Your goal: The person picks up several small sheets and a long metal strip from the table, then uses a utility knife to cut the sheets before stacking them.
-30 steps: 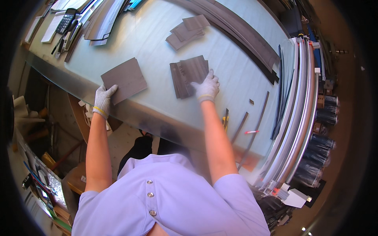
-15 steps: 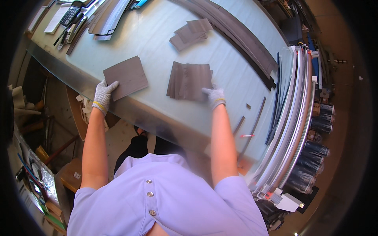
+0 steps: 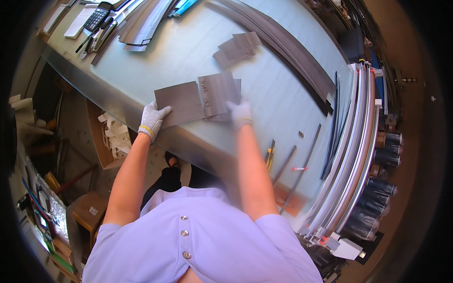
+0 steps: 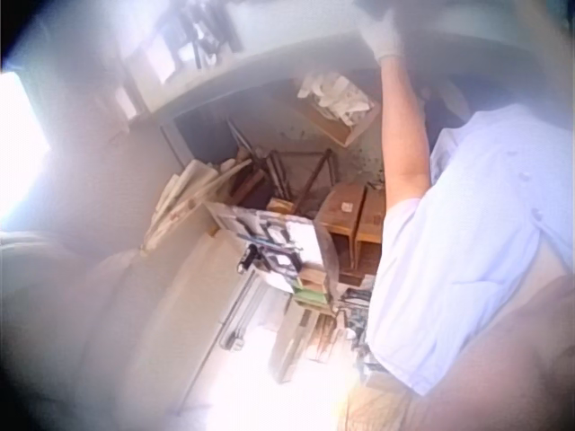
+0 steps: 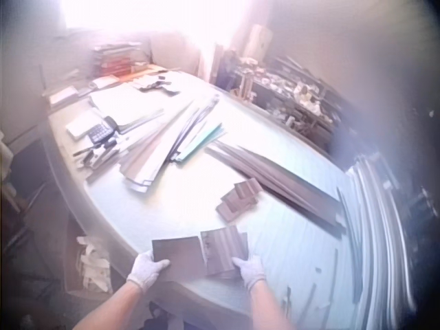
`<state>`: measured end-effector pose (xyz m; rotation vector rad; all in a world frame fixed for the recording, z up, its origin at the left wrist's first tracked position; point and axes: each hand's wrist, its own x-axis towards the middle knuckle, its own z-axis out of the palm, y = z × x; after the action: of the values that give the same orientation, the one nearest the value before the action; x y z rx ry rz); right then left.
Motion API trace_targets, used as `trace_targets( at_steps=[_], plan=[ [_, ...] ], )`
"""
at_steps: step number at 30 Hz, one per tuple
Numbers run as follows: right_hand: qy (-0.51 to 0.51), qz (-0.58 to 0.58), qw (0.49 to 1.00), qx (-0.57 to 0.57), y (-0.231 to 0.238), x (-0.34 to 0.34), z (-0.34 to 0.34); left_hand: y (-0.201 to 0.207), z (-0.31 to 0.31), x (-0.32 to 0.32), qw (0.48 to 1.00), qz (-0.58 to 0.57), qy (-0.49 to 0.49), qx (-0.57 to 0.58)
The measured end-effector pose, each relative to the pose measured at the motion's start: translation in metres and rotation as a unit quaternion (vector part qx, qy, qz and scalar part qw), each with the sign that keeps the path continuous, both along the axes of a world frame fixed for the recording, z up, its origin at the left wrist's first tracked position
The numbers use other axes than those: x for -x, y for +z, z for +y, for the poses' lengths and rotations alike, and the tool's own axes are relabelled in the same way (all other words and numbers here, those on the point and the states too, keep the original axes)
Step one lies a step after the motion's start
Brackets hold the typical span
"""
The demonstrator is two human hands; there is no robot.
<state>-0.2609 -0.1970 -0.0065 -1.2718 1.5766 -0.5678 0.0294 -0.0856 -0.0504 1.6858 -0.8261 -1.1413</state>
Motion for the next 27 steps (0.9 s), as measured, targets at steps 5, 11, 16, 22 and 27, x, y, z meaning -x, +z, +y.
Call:
trace_targets(
  at_steps=[5,11,16,22,27],
  plan=[
    [0.085,-0.252,0.964,-0.015,0.041,0.004,-0.001,0.017,0.018,-0.018,0.999,0.039,-0.009,-0.016],
    [0.426,0.220,0.858,0.182,0.033,-0.089,-0.003,0.027,0.017,-0.021,0.991,0.121,-0.047,-0.020],
    [0.168,0.190,0.907,0.338,0.021,-0.120,0.023,0.030,0.031,-0.010,0.985,0.167,0.016,0.048],
    [0.125,-0.211,0.961,0.127,0.028,-0.081,0.043,0.061,0.030,0.003,0.980,0.133,0.056,0.133],
    [0.106,-0.219,0.955,0.169,0.025,-0.089,0.064,0.057,0.025,0.002,0.992,0.012,-0.042,0.119]
  ],
)
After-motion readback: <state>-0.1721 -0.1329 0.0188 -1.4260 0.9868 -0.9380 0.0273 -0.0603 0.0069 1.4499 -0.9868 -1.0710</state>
